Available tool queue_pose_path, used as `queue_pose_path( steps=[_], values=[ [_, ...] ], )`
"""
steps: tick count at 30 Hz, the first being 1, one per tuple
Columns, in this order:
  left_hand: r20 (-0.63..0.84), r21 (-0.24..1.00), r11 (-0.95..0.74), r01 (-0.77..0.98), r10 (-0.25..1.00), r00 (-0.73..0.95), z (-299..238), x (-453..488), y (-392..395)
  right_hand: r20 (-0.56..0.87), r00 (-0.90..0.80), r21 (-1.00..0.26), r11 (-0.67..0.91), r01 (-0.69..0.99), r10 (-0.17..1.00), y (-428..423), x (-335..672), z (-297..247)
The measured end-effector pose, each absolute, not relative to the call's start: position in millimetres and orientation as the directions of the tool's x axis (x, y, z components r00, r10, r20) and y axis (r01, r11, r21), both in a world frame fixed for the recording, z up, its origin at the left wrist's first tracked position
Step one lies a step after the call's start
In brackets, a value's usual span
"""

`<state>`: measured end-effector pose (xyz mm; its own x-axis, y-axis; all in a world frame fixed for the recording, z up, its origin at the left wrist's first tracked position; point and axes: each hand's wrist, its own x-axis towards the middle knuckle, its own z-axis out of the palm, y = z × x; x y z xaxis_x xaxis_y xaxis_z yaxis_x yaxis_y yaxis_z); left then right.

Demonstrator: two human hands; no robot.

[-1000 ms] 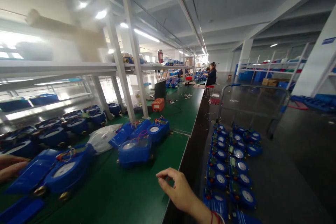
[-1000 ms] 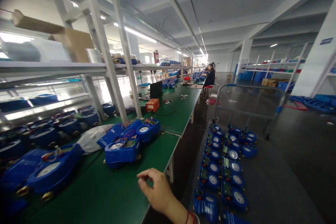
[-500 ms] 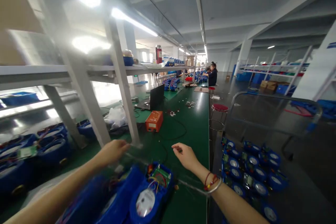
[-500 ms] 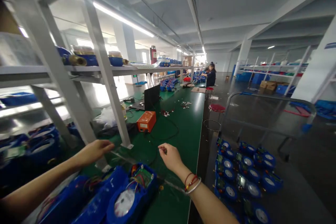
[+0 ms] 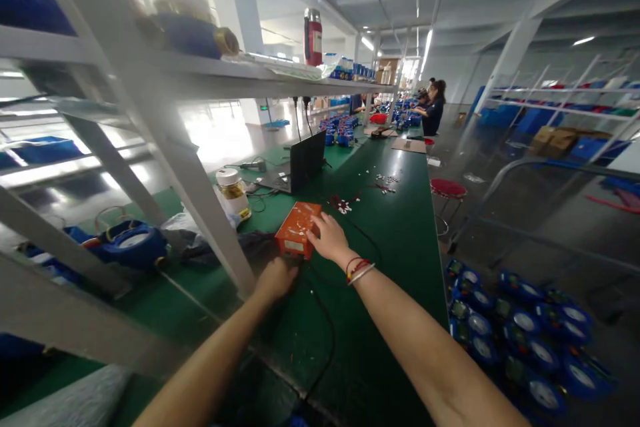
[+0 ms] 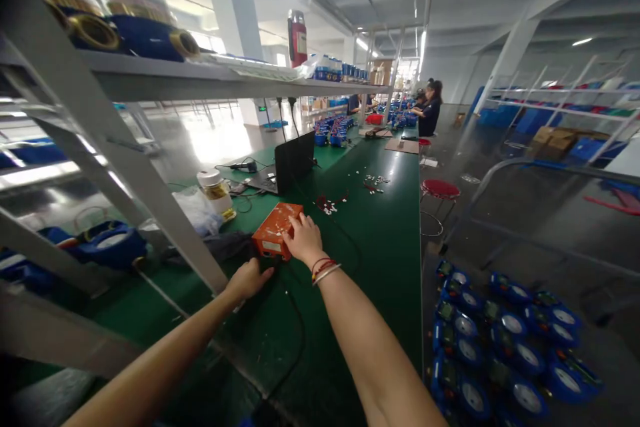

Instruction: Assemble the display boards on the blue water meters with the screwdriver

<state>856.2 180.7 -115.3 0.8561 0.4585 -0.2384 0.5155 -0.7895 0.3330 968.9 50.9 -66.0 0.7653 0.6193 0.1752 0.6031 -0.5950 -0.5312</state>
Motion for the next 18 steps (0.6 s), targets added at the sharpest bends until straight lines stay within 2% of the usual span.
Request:
queue_pose_path(
  steps=[7, 18],
  values=[
    [-0.236, 0.306, -0.82, 0.483, 0.426, 0.873, -142, 868, 170, 0.021, 0.705, -0.477, -0.612, 0.63, 0.709, 81, 995, -83],
    [-0.169, 0.186, -0.873, 0.45, 0.423, 0.89, -140, 864, 159, -0.025, 0.668, -0.419, -0.615, 0.668, 0.744, 79, 992, -82]
  ],
)
